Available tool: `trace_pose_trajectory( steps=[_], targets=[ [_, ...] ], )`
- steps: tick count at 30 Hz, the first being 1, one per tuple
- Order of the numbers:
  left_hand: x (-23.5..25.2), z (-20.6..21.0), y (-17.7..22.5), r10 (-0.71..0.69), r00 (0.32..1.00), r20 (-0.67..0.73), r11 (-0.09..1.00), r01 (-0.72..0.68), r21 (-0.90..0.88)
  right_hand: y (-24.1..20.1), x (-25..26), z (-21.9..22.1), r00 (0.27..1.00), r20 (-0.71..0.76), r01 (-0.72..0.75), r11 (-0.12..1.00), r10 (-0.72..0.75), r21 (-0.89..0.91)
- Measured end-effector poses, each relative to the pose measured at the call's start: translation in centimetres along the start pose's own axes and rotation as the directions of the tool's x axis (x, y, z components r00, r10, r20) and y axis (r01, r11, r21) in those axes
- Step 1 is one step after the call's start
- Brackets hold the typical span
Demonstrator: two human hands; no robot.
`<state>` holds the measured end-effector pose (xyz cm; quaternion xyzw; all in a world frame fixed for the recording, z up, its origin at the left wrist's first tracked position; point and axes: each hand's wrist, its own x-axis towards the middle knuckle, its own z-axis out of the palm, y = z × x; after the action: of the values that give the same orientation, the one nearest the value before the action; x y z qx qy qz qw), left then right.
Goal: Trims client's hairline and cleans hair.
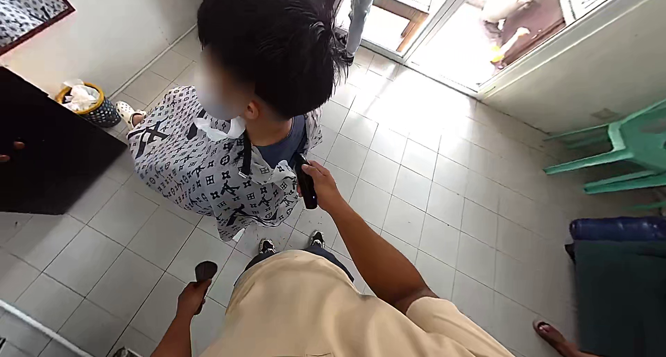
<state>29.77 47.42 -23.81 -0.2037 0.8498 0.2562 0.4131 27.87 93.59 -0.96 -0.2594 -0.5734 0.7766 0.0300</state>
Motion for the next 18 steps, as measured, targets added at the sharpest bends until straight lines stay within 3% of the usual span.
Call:
trace_pose_trajectory(
  steps=[5,8,13,18],
  targets=[
    [-6.1,4.2,-3.7,-0.172,0.984,-0.043,0.973,0.162,-0.166,-2.3,2.9,1.3,0.996,0.089,-0.001,0.984,0.017,-0.177],
    [-6.0,7.1,-7.1,-0.189,0.979,0.077,0.975,0.197,-0.101,-3.0,4.5,2.1,0.995,0.098,-0.005,0.987,0.021,-0.161],
    [-3.0,11.3,-13.1,-0.135,0.991,0.0,0.991,0.135,-0.02,-3.8,5.1,2.9,0.992,0.104,-0.058,0.993,0.068,-0.104],
    [-4.4,7.8,-9.5,-0.121,0.992,-0.028,0.989,0.118,-0.094,-3.3,5.0,3.5,0.994,0.101,-0.022,0.997,0.029,-0.069]
  ],
)
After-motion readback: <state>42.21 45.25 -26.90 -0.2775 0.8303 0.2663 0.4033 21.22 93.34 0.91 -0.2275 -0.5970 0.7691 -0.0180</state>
